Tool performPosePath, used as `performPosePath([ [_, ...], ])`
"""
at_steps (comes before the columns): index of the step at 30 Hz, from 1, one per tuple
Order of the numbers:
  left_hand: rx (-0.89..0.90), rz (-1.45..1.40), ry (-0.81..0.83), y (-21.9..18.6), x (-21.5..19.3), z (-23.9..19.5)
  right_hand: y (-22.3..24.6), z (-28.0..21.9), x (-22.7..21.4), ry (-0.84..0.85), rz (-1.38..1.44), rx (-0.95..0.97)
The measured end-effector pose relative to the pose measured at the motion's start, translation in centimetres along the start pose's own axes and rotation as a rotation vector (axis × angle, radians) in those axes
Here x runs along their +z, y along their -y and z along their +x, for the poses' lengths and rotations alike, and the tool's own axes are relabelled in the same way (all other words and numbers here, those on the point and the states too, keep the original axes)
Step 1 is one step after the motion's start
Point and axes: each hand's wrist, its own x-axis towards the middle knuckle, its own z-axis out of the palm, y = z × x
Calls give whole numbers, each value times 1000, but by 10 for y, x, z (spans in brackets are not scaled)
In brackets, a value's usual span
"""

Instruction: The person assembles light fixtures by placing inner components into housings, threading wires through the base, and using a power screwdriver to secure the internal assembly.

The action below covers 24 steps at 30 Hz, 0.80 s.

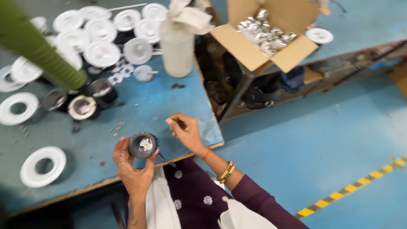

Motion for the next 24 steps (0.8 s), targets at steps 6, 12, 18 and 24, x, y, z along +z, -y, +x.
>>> performPosePath([
  [6,41,42,123,11,45,24,39,35,-101,-115,-246,-384],
  [12,15,54,113,19,59,31,40,123,-258,-424,-485,-297],
  [18,48,258,96,11,61,34,-36,225,-392,-214,-1087,-206],
  [24,47,277,125,11,64,34,-86,273,-408,-109,-1333,167],
])
